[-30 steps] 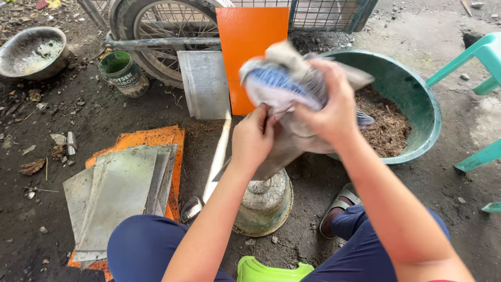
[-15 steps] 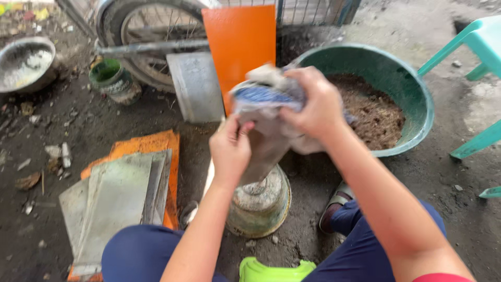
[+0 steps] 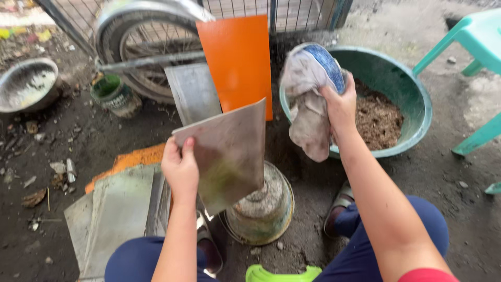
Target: The person sits on a small stool and wipes several rectangular metal sheets with a cloth. They pick up each sheet from a stack, wipe both sides, and place it back down, repeating the process for multiple sheets.
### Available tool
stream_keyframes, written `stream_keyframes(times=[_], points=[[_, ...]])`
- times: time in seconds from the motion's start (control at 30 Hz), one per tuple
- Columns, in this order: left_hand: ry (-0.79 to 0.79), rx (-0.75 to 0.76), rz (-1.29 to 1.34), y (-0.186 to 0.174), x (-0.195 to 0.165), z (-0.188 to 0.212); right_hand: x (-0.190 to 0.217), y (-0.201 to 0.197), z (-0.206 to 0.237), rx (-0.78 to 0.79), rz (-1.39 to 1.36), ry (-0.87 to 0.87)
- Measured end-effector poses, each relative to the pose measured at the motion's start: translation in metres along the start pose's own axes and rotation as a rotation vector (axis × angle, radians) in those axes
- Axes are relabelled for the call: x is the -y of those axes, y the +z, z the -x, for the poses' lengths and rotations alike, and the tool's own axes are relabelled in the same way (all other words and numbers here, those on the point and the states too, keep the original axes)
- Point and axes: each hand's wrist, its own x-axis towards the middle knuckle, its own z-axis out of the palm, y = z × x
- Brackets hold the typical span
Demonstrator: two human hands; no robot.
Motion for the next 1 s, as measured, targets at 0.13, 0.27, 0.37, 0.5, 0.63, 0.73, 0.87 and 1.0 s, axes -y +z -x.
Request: stream_keyframes(times=[0.13,0.27,0.37,0.5,0.63,0.73,0.87,1.0], points=[[-0.074,-0.059,-0.016,-0.012,0.015,0.001,-0.009,0.019,0.018,-0.083,-0.103,0.300],[-0.012,-0.070,0.002,-0.012,0.030,0.016,-0.063,0.076,0.073,0.000,-0.353,0.273],[-0.003,-0.107,0.106,-0.019,0.035,0.025,-0.106,0.083,0.127,0.030,-0.386,0.303],[-0.023,-0.187,0.137,-0.032,0.041,0.026,-0.137,0.078,0.198,0.019,-0.072,0.166],[-0.067,-0.262,0.198,-0.041,0.043,0.016,-0.138,0.077,0.212,-0.018,0.131,0.371],[-0.063,-0.272,0.322,-0.041,0.036,0.007,-0.140,0.070,0.197,-0.011,-0.048,0.273],[-0.183,-0.317,0.548,-0.032,0.034,-0.005,-0.139,0.041,0.175,-0.068,-0.206,0.172],[-0.065,-0.299,0.814,-0.008,0.077,-0.011,-0.139,0.008,0.168,-0.087,-0.056,0.089]])
